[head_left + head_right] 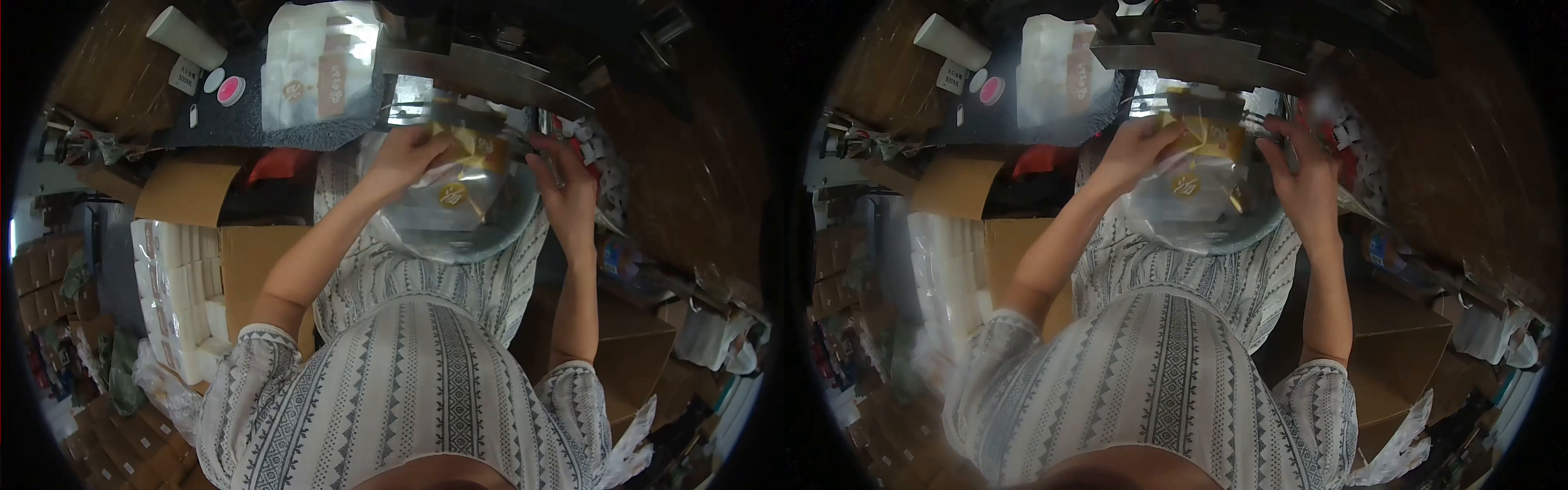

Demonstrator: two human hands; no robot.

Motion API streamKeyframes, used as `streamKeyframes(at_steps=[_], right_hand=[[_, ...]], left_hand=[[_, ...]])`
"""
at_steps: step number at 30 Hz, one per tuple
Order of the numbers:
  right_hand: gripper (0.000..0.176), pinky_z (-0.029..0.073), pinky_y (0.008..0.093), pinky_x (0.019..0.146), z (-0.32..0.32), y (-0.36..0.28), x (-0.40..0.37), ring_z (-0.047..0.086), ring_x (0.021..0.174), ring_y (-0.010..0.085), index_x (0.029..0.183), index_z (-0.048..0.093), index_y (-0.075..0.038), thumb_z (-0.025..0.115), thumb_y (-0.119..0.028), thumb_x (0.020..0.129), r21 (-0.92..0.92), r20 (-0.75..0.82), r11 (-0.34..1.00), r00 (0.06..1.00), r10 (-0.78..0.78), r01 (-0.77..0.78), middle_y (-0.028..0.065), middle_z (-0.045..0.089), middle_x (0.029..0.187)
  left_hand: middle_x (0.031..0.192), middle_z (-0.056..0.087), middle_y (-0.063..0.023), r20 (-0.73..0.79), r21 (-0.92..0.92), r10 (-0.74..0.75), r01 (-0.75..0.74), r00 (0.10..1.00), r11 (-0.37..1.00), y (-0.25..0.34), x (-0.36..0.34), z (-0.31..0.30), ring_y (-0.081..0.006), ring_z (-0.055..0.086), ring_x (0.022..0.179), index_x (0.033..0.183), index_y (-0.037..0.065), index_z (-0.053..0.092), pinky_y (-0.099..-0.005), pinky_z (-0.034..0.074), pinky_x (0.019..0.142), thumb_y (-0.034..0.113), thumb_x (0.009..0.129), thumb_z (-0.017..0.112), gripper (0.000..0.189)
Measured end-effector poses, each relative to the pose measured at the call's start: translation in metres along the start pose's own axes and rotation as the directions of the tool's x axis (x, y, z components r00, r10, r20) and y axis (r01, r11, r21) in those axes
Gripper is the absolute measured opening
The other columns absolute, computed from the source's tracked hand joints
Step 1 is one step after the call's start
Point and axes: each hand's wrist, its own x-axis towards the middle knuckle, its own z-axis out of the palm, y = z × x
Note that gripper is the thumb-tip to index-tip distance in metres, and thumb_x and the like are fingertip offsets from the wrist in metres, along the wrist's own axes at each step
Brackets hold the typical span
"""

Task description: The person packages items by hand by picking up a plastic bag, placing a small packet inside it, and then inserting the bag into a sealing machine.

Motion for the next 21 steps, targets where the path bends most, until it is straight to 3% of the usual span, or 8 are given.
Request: streamKeyframes(at_steps=[2, 6, 8, 9, 11, 12, 18, 21], right_hand=[[0.027, 0.051, 0.0343, 0.078, -0.014, 0.013, 0.002, 0.065, 0.09, 0.0301, 0.109, 0.06, -0.006, 0.065, -0.014, 0.084, -0.171, -0.016, 0.97, 0.985, 0.172, -0.173, 0.0148, 0.066, 0.103], [0.026, 0.05, 0.0421, 0.078, -0.029, 0.075, 0.009, 0.063, 0.091, 0.0359, 0.109, 0.061, -0.007, 0.061, -0.017, 0.085, -0.603, -0.175, 0.771, 0.977, 0.124, -0.206, 0.0162, 0.065, 0.103], [0.025, 0.048, 0.0474, 0.079, -0.027, 0.094, 0.008, 0.061, 0.095, 0.0389, 0.109, 0.06, -0.008, 0.058, -0.018, 0.085, -0.566, -0.064, 0.799, 0.977, 0.202, -0.202, 0.0167, 0.064, 0.104], [0.025, 0.048, 0.0474, 0.079, -0.028, 0.093, 0.007, 0.061, 0.095, 0.0389, 0.109, 0.06, -0.008, 0.058, -0.018, 0.085, -0.566, -0.06, 0.798, 0.976, 0.209, -0.206, 0.0167, 0.064, 0.104], [0.026, 0.048, 0.0483, 0.078, -0.036, 0.082, 0.012, 0.059, 0.097, 0.0399, 0.109, 0.059, -0.008, 0.057, -0.02, 0.085, -0.485, 0.047, 0.828, 0.937, 0.345, -0.28, 0.0172, 0.063, 0.103], [0.026, 0.048, 0.0483, 0.078, -0.038, 0.07, 0.014, 0.059, 0.097, 0.0399, 0.109, 0.059, -0.008, 0.057, -0.02, 0.085, -0.484, 0.044, 0.83, 0.939, 0.341, -0.279, 0.0172, 0.063, 0.103], [0.018, 0.049, 0.0445, 0.074, -0.04, 0.016, -0.001, 0.063, 0.087, 0.0368, 0.103, 0.059, -0.005, 0.055, -0.015, 0.088, -0.49, -0.114, 0.864, 0.991, 0.071, -0.118, 0.017, 0.065, 0.092], [0.016, 0.05, 0.0361, 0.073, -0.032, -0.004, 0.002, 0.066, 0.083, 0.0273, 0.102, 0.06, -0.003, 0.057, -0.012, 0.089, 0.0, 0.042, 0.947, 0.946, 0.322, -0.323, 0.0158, 0.066, 0.091]], left_hand=[[0.07, 0.063, -0.0048, -0.045, -0.289, -0.146, 0.127, 0.988, 0.949, 0.004, 0.008, 0.004, -0.009, 0.059, 0.06, 0.09, -0.003, 0.065, -0.0236, 0.047, 0.056, 0.026, 0.088, 0.066, 0.029], [0.079, 0.065, -0.0107, -0.067, -0.09, -0.07, 0.064, 0.995, 0.994, 0.002, 0.001, -0.011, -0.0164, 0.062, 0.066, 0.093, -0.006, 0.064, -0.0267, 0.049, 0.061, 0.028, 0.09, 0.063, 0.034], [0.104, 0.063, -0.0204, -0.357, 0.422, 0.478, -0.318, 0.802, 0.849, -0.005, 0.009, -0.048, -0.0275, 0.062, 0.091, 0.108, -0.008, 0.059, -0.0363, 0.048, 0.079, 0.03, 0.09, 0.062, 0.042], [0.104, 0.063, -0.0204, -0.356, 0.421, 0.472, -0.312, 0.807, 0.852, -0.01, 0.006, -0.067, -0.0275, 0.062, 0.091, 0.108, -0.008, 0.059, -0.0363, 0.048, 0.079, 0.03, 0.09, 0.062, 0.042], [0.124, 0.052, -0.0234, -0.229, 0.966, 0.571, 0.112, 0.788, 0.233, -0.021, 0.003, -0.092, -0.0351, 0.049, 0.114, 0.125, -0.002, 0.05, -0.0461, 0.038, 0.094, 0.028, 0.089, 0.062, 0.048], [0.132, 0.045, -0.0201, -0.113, 0.993, 0.678, 0.054, 0.727, 0.108, -0.042, -0.006, -0.086, -0.0374, 0.041, 0.121, 0.134, 0.006, 0.043, -0.0514, 0.031, 0.097, 0.027, 0.086, 0.064, 0.056], [0.093, 0.061, -0.0129, -0.28, 0.912, 0.519, 0.054, 0.807, 0.408, -0.019, -0.057, -0.099, -0.0346, 0.059, 0.086, 0.101, 0.007, 0.064, -0.0409, 0.046, 0.071, 0.015, 0.084, 0.063, 0.018], [0.078, 0.059, -0.0106, -0.243, 0.895, 0.673, -0.107, 0.698, 0.434, -0.003, -0.072, -0.069, -0.033, 0.06, 0.07, 0.086, 0.005, 0.064, -0.038, 0.046, 0.058, 0.01, 0.083, 0.063, 0.006]])
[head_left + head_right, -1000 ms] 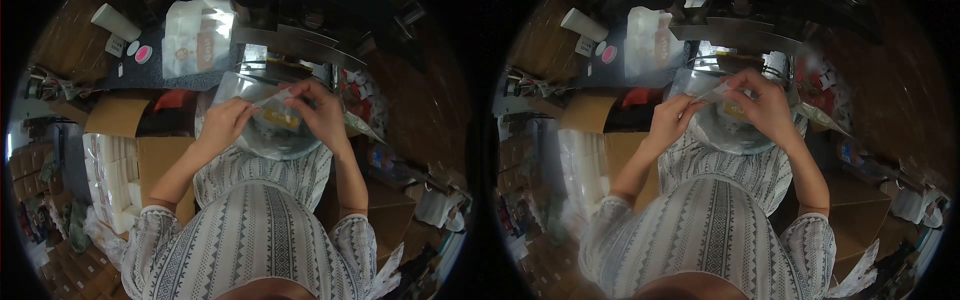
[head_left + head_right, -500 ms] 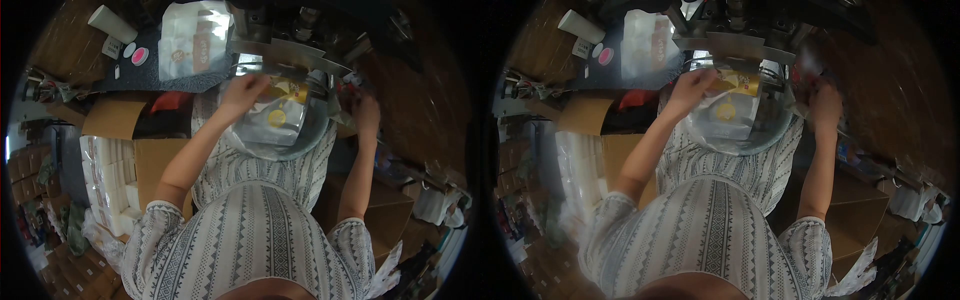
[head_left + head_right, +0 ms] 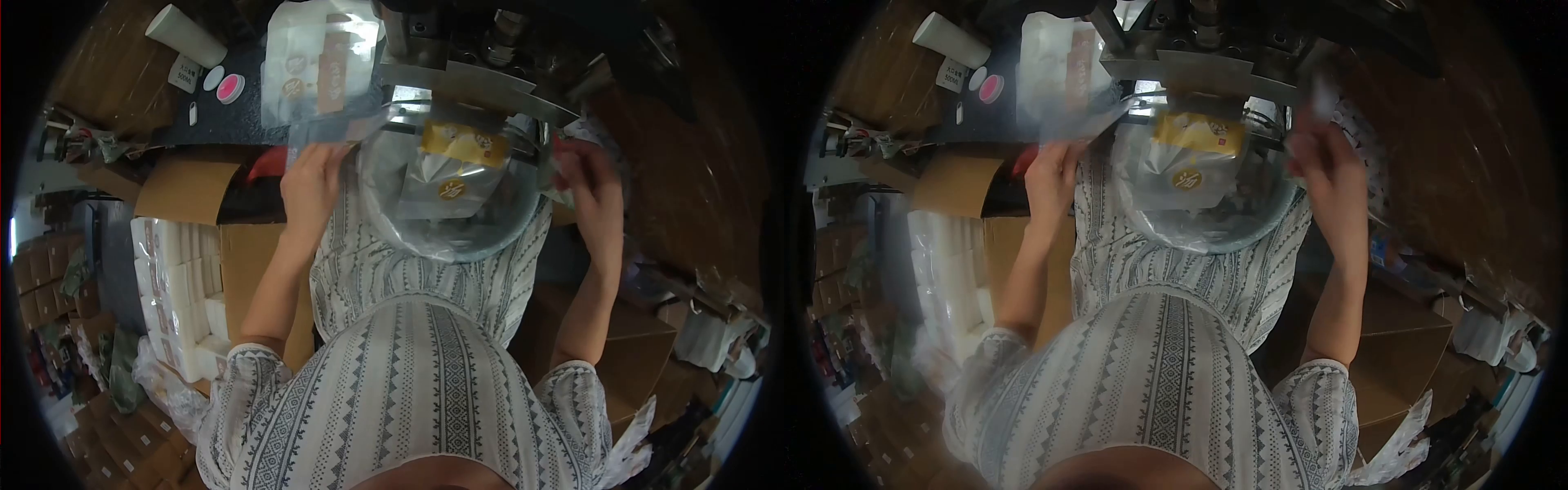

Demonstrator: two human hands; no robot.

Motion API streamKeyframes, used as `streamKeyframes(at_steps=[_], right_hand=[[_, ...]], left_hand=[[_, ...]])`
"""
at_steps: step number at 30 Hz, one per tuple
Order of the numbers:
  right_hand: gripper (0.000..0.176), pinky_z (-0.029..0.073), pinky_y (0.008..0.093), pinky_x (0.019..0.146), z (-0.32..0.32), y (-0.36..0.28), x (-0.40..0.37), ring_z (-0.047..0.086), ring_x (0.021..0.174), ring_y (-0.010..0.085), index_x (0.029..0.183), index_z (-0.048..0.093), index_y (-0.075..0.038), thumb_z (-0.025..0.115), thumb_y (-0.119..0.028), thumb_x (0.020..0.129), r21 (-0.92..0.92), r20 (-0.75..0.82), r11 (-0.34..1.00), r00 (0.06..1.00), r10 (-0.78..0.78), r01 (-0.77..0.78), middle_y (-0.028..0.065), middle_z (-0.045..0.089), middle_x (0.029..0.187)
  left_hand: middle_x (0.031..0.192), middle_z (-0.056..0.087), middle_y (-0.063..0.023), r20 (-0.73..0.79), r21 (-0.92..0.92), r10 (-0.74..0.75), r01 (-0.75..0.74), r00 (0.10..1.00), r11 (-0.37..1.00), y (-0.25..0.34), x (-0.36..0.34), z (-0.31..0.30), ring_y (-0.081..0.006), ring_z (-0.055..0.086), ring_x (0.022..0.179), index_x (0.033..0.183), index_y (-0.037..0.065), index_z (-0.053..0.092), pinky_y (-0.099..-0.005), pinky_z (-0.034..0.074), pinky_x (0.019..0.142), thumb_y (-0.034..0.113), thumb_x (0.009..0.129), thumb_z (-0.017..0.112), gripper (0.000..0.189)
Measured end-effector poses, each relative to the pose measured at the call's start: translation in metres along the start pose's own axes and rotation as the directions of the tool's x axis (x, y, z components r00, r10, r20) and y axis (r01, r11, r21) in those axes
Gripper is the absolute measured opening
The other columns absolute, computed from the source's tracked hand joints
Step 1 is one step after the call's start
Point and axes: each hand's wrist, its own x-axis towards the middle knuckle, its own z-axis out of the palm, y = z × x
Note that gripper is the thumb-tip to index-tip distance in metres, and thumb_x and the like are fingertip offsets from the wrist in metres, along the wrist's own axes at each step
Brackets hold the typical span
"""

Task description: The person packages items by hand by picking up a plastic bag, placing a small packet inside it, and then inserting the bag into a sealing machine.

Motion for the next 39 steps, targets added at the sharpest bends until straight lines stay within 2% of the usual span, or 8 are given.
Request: streamKeyframes(at_steps=[8, 13, 21, 24, 26, 29, 33, 39], right_hand=[[0.022, 0.048, 0.0277, 0.089, 0.059, -0.043, -0.006, 0.062, 0.101, 0.0147, 0.109, 0.058, -0.002, 0.061, -0.002, 0.087, 0.191, 0.258, 0.864, 0.826, -0.502, 0.465, 0.0065, 0.065, 0.11], [0.024, 0.046, 0.0292, 0.093, 0.067, -0.033, -0.006, 0.06, 0.107, 0.0177, 0.111, 0.058, -0.001, 0.06, -0.002, 0.088, 0.524, 0.341, 0.839, 0.866, -0.366, 0.148, 0.0084, 0.063, 0.114], [0.037, 0.046, 0.0295, 0.09, 0.025, 0.001, -0.002, 0.058, 0.109, 0.0165, 0.124, 0.051, -0.001, 0.061, -0.006, 0.089, -0.008, 0.07, 0.951, 0.949, -0.308, 0.309, 0.0096, 0.061, 0.119], [0.037, 0.05, 0.0394, 0.084, 0.006, 0.017, 0.004, 0.062, 0.101, 0.0328, 0.12, 0.054, -0.003, 0.064, -0.015, 0.087, -0.019, -0.015, 0.985, 0.985, -0.172, 0.172, 0.0199, 0.061, 0.113], [0.035, 0.049, 0.044, 0.081, 0.0, 0.05, 0.02, 0.06, 0.101, 0.0369, 0.122, 0.054, -0.005, 0.058, -0.009, 0.087, -0.717, -0.17, 0.695, 0.98, -0.102, -0.052, 0.0198, 0.06, 0.112], [0.033, 0.047, 0.0489, 0.081, 0.002, 0.068, 0.024, 0.056, 0.098, 0.0434, 0.118, 0.055, -0.006, 0.057, -0.01, 0.086, -0.677, -0.161, 0.731, 0.986, -0.03, -0.088, 0.0238, 0.058, 0.108], [0.028, 0.048, 0.0465, 0.08, 0.001, 0.062, 0.022, 0.058, 0.099, 0.0406, 0.111, 0.058, -0.003, 0.059, -0.012, 0.085, -0.635, -0.166, 0.77, 0.985, -0.054, -0.065, 0.0226, 0.059, 0.107], [0.019, 0.049, 0.0445, 0.074, -0.003, 0.057, 0.023, 0.062, 0.089, 0.0394, 0.097, 0.061, 0.001, 0.062, -0.012, 0.082, -0.495, -0.125, 0.868, 0.988, -0.091, 0.018, 0.0215, 0.064, 0.093]], left_hand=[[0.078, 0.058, -0.0103, 0.121, -0.18, 0.095, -0.072, 0.988, 0.981, 0.051, -0.002, -0.01, -0.0318, 0.059, 0.068, 0.088, 0.006, 0.064, -0.0374, 0.047, 0.057, 0.008, 0.079, 0.066, 0.009], [0.079, 0.06, -0.0111, 0.34, -0.411, 0.204, -0.05, 0.918, 0.91, 0.057, -0.002, 0.015, -0.0277, 0.062, 0.067, 0.092, 0.005, 0.065, -0.036, 0.046, 0.057, 0.011, 0.082, 0.065, 0.011], [0.093, 0.066, -0.0058, 0.82, -0.531, -0.134, 0.826, 0.557, 0.187, 0.067, 0.052, 0.071, -0.012, 0.064, 0.077, 0.104, 0.0, 0.065, -0.0242, 0.05, 0.066, 0.024, 0.091, 0.063, 0.027], [0.091, 0.068, -0.0086, 0.792, -0.543, -0.165, 0.802, 0.587, 0.248, 0.067, 0.049, 0.075, -0.0152, 0.065, 0.071, 0.109, 0.0, 0.064, -0.0251, 0.052, 0.065, 0.025, 0.093, 0.059, 0.03], [0.091, 0.068, -0.0086, 0.708, -0.615, -0.077, 0.666, 0.702, 0.421, 0.049, 0.042, 0.077, -0.0148, 0.065, 0.071, 0.109, 0.001, 0.064, -0.0258, 0.052, 0.064, 0.026, 0.093, 0.058, 0.03], [0.09, 0.066, -0.0067, 0.721, -0.515, -0.099, 0.625, 0.686, 0.587, 0.011, 0.08, 0.037, -0.0149, 0.066, 0.076, 0.108, 0.001, 0.064, -0.0282, 0.051, 0.066, 0.03, 0.093, 0.058, 0.034], [0.116, 0.06, -0.015, -0.086, 0.095, 0.049, -0.041, 0.995, 0.995, -0.081, 0.146, 0.051, -0.0311, 0.051, 0.118, 0.123, 0.006, 0.056, -0.0481, 0.041, 0.094, 0.041, 0.093, 0.051, 0.046], [0.147, 0.032, -0.0172, -0.009, 0.348, -0.004, 0.007, 1.0, 0.938, -0.11, 0.123, 0.1, -0.049, 0.022, 0.135, 0.141, 0.011, 0.035, -0.0722, 0.007, 0.101, 0.057, 0.089, 0.044, 0.07]])
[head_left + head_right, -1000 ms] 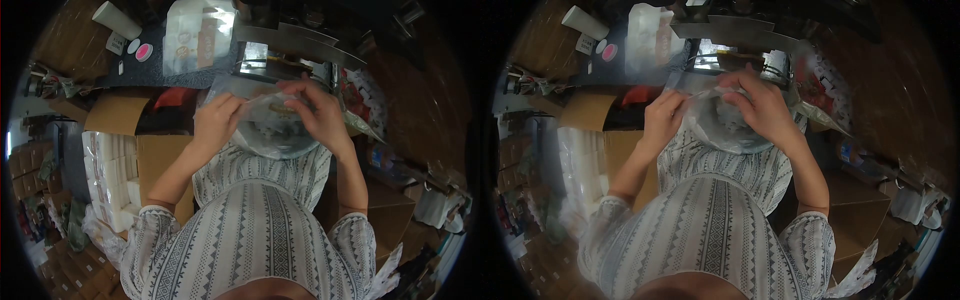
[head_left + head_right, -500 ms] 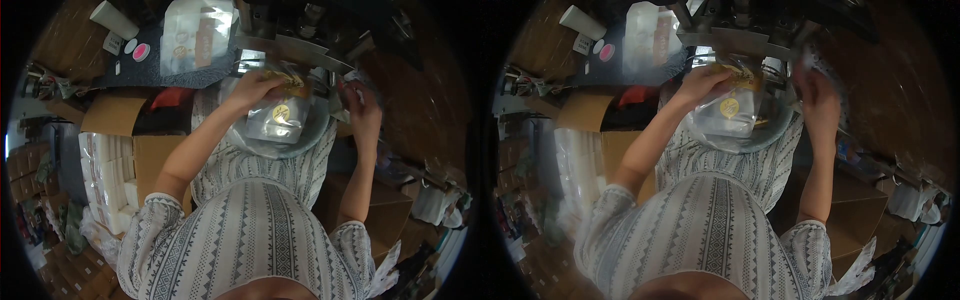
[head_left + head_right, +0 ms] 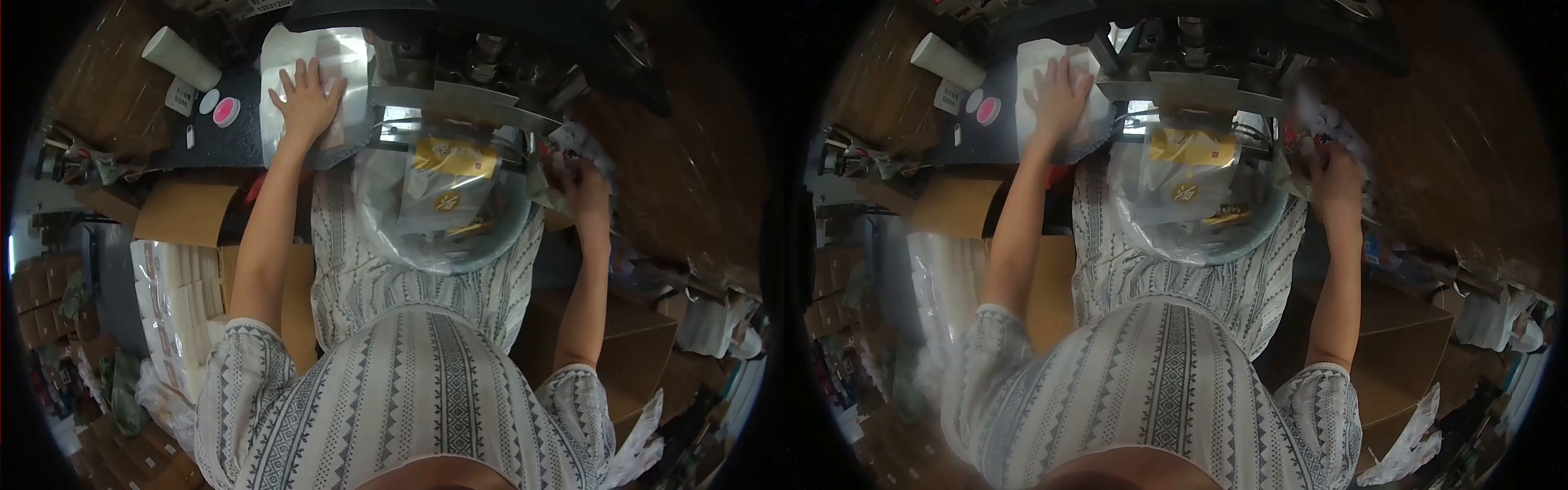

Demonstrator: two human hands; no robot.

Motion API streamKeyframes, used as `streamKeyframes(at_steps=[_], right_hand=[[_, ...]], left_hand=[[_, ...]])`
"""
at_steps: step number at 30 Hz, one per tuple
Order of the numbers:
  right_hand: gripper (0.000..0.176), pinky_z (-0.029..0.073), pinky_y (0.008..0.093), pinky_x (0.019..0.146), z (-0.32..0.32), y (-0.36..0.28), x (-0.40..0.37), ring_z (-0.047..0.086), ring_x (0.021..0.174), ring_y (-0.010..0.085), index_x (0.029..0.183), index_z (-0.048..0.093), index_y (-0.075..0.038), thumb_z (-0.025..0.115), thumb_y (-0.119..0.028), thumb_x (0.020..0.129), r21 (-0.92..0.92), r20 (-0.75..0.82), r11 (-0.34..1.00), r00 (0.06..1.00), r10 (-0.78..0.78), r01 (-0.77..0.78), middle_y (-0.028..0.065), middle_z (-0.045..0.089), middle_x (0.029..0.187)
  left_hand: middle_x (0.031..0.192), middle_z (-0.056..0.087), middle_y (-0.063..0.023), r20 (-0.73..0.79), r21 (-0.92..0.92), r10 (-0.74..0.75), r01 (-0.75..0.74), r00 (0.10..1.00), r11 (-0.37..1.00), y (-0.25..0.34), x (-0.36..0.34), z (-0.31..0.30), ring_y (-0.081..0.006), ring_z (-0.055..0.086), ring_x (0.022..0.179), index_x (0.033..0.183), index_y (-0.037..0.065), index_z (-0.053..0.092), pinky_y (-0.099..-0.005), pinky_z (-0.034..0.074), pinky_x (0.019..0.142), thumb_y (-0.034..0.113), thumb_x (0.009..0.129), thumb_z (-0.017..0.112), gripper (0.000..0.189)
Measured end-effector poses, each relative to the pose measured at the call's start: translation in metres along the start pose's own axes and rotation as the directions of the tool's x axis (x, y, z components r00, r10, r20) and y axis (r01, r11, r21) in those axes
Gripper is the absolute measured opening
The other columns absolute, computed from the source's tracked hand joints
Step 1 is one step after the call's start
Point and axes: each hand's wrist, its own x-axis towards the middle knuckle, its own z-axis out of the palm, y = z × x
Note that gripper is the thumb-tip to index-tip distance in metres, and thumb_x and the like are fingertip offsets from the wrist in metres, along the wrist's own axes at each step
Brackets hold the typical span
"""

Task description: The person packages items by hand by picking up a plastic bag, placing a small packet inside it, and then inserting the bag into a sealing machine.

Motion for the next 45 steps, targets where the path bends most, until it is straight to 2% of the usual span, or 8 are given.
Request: streamKeyframes(at_steps=[9, 12, 23, 31, 36, 39, 43, 45], right_hand=[[0.025, 0.05, 0.0338, 0.069, -0.018, -0.013, -0.005, 0.066, 0.075, 0.024, 0.101, 0.066, -0.001, 0.068, -0.019, 0.082, 0.322, -0.065, 0.938, 0.985, 0.158, -0.129, 0.0151, 0.067, 0.084], [0.023, 0.05, 0.03, 0.067, -0.019, -0.03, -0.012, 0.065, 0.075, 0.0178, 0.1, 0.066, -0.002, 0.069, -0.014, 0.081, 0.464, -0.035, 0.881, 0.992, 0.119, -0.089, 0.0119, 0.067, 0.083], [0.019, 0.051, 0.0301, 0.066, 0.003, -0.139, -0.028, 0.065, 0.08, 0.0186, 0.097, 0.065, -0.002, 0.07, -0.008, 0.08, 0.397, -0.05, 0.688, 0.762, -0.645, 0.608, 0.0076, 0.064, 0.097], [0.023, 0.05, 0.0294, 0.073, 0.009, -0.11, -0.017, 0.065, 0.085, 0.0167, 0.104, 0.064, -0.003, 0.068, -0.01, 0.083, 0.66, 0.184, 0.725, 0.895, -0.407, 0.194, 0.008, 0.066, 0.098], [0.022, 0.05, 0.0289, 0.076, -0.007, -0.082, -0.014, 0.066, 0.086, 0.0189, 0.104, 0.064, -0.001, 0.066, -0.013, 0.086, 0.585, 0.037, 0.802, 0.984, -0.176, 0.122, 0.0115, 0.068, 0.096], [0.022, 0.051, 0.0322, 0.076, -0.016, -0.063, -0.013, 0.067, 0.085, 0.0251, 0.105, 0.064, 0.0, 0.063, -0.011, 0.086, 0.367, 0.008, 0.921, 0.99, -0.139, 0.126, 0.0162, 0.068, 0.093], [0.02, 0.05, 0.0365, 0.074, 0.012, -0.018, 0.006, 0.066, 0.085, 0.0329, 0.103, 0.064, -0.001, 0.06, -0.01, 0.086, -0.085, -0.035, 0.987, 0.99, -0.14, 0.136, 0.0208, 0.067, 0.093], [0.019, 0.05, 0.0375, 0.074, 0.015, -0.012, 0.017, 0.066, 0.085, 0.0343, 0.101, 0.064, -0.001, 0.059, -0.01, 0.085, -0.103, 0.032, 0.976, 0.982, -0.188, 0.19, 0.0216, 0.066, 0.094]], left_hand=[[0.144, 0.033, -0.0258, 0.104, 0.065, -0.007, 0.001, 0.995, 0.998, 0.042, -0.104, -0.082, -0.0417, 0.032, 0.133, 0.135, 0.002, 0.042, -0.0572, 0.018, 0.108, 0.034, 0.092, 0.052, 0.054], [0.125, 0.05, -0.0212, 0.108, -0.143, 0.145, -0.129, 0.983, 0.981, 0.054, -0.129, -0.096, -0.0381, 0.05, 0.112, 0.123, 0.004, 0.053, -0.0422, 0.042, 0.091, 0.01, 0.082, 0.063, 0.043], [0.078, 0.058, -0.0096, 0.039, -0.47, 0.056, -0.032, 0.998, 0.882, 0.105, -0.132, -0.157, -0.0315, 0.059, 0.068, 0.086, 0.006, 0.065, -0.0384, 0.047, 0.058, 0.007, 0.081, 0.064, 0.005], [0.077, 0.062, -0.0107, 0.556, -0.671, 0.289, 0.216, 0.779, 0.709, 0.138, -0.113, -0.132, -0.0218, 0.062, 0.063, 0.098, 0.007, 0.068, -0.032, 0.047, 0.057, 0.014, 0.084, 0.066, 0.016], [0.091, 0.068, -0.0089, 0.764, -0.627, 0.182, 0.779, 0.619, -0.017, 0.152, -0.078, -0.086, -0.0153, 0.065, 0.073, 0.1, -0.003, 0.067, -0.025, 0.049, 0.063, 0.018, 0.087, 0.064, 0.024], [0.09, 0.068, -0.008, 0.8, -0.551, 0.212, 0.827, 0.562, -0.114, 0.15, -0.062, -0.069, -0.0154, 0.065, 0.074, 0.099, -0.003, 0.067, -0.0244, 0.05, 0.064, 0.021, 0.088, 0.065, 0.027], [0.089, 0.068, -0.0105, 0.758, -0.625, 0.212, 0.78, 0.617, -0.039, 0.135, -0.068, -0.076, -0.0163, 0.065, 0.075, 0.102, -0.005, 0.064, -0.0254, 0.05, 0.063, 0.029, 0.09, 0.063, 0.036], [0.103, 0.065, -0.0166, 0.553, -0.727, -0.003, 0.484, 0.833, 0.488, 0.097, -0.058, -0.091, -0.0227, 0.064, 0.091, 0.114, -0.006, 0.058, -0.0308, 0.05, 0.077, 0.036, 0.09, 0.061, 0.048]])
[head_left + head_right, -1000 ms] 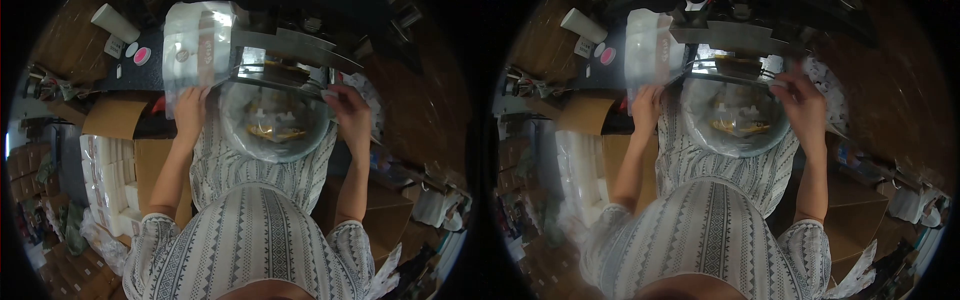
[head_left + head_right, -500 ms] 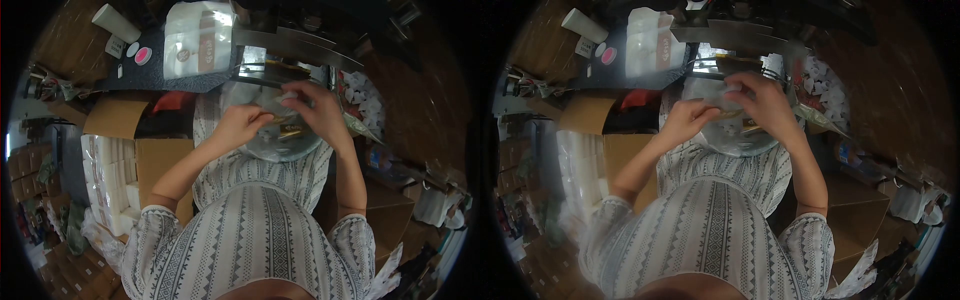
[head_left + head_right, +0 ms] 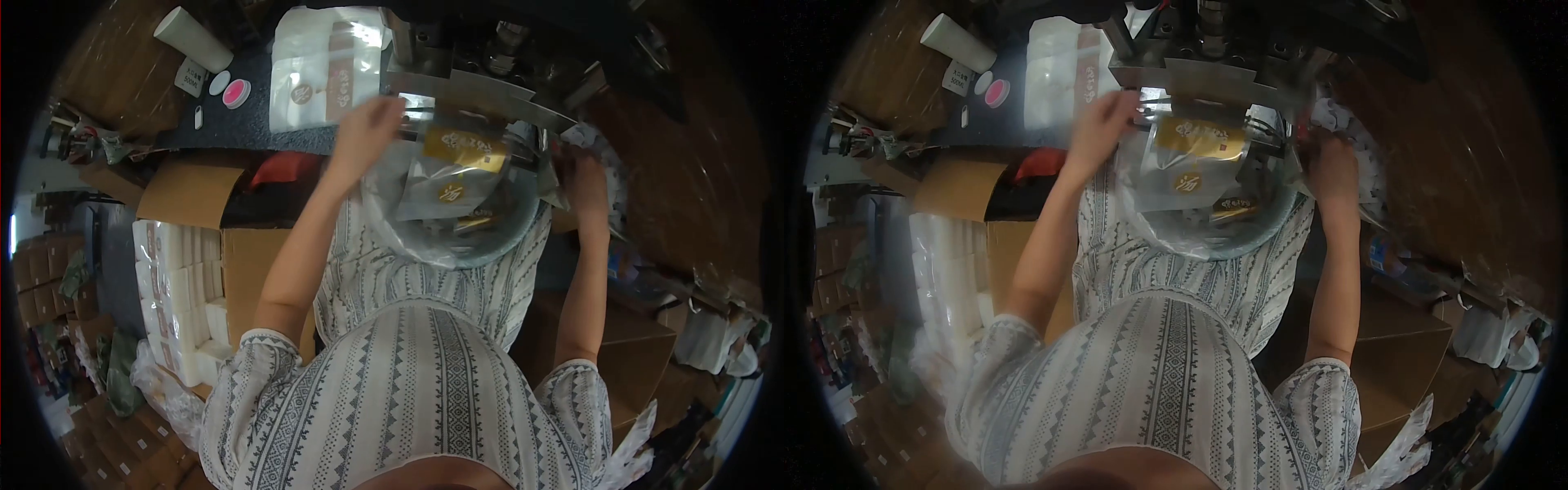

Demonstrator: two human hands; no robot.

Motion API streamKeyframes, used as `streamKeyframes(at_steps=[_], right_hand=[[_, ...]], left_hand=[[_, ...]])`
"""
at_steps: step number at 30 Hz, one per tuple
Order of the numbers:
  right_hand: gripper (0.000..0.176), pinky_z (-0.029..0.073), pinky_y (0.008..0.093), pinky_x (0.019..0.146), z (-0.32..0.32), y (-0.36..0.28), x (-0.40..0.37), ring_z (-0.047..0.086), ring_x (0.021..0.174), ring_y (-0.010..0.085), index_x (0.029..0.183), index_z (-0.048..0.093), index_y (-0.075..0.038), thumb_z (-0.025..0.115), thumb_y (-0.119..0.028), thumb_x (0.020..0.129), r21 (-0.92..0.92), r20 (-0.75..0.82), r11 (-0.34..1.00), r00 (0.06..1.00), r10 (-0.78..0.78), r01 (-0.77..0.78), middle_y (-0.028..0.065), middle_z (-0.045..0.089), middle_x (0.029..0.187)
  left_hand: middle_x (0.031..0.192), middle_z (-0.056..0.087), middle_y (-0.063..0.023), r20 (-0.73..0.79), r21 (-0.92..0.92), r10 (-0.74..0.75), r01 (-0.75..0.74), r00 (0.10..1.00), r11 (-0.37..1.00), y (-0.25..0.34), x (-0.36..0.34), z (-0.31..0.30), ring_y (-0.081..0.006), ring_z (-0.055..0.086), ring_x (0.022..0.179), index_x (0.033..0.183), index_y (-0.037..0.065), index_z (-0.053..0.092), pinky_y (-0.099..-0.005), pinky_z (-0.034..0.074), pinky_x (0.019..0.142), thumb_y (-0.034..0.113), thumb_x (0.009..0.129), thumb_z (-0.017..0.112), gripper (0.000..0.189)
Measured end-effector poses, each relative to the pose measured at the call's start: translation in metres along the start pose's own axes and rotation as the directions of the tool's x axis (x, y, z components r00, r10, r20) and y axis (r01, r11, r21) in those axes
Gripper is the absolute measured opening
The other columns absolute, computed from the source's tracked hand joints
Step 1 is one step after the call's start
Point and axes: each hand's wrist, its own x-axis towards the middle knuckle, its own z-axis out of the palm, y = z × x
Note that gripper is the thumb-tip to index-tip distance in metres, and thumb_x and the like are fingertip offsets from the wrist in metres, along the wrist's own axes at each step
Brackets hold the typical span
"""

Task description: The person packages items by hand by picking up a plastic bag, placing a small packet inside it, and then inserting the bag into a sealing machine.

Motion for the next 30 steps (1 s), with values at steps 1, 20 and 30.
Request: streamKeyframes(at_steps=[1, 20, 30], right_hand=[[0.019, 0.05, 0.0374, 0.073, 0.0, 0.002, 0.0, 0.066, 0.085, 0.034, 0.1, 0.063, 0.0, 0.06, -0.012, 0.086, 0.162, 0.036, 0.986, 0.999, 0.027, -0.033, 0.021, 0.066, 0.093], [0.019, 0.052, 0.0335, 0.073, 0.003, -0.134, 0.001, 0.064, 0.085, 0.0263, 0.097, 0.063, -0.002, 0.067, -0.002, 0.078, 0.434, -0.234, 0.711, 0.831, -0.505, 0.554, 0.0104, 0.063, 0.094], [0.027, 0.049, 0.0301, 0.076, -0.008, -0.098, -0.008, 0.065, 0.089, 0.0181, 0.109, 0.063, -0.005, 0.067, -0.009, 0.083, 0.759, 0.115, 0.65, 0.972, -0.206, 0.048, 0.0086, 0.067, 0.097]], left_hand=[[0.103, 0.065, -0.0166, 0.001, 0.003, -0.006, 0.006, 1.0, 1.0, -0.011, -0.002, -0.015, -0.0227, 0.064, 0.091, 0.114, -0.006, 0.058, -0.0308, 0.05, 0.077, 0.036, 0.09, 0.061, 0.048], [0.077, 0.059, -0.0086, -0.253, 0.705, 0.559, -0.245, 0.79, 0.665, 0.006, -0.08, -0.019, -0.0289, 0.06, 0.069, 0.082, 0.006, 0.064, -0.0358, 0.046, 0.056, 0.011, 0.079, 0.067, 0.007], [0.072, 0.064, -0.0086, 0.178, 0.096, 0.008, -0.025, 0.984, 0.995, 0.013, -0.059, 0.033, -0.0191, 0.061, 0.06, 0.087, 0.001, 0.067, -0.0291, 0.046, 0.055, 0.019, 0.086, 0.066, 0.018]])
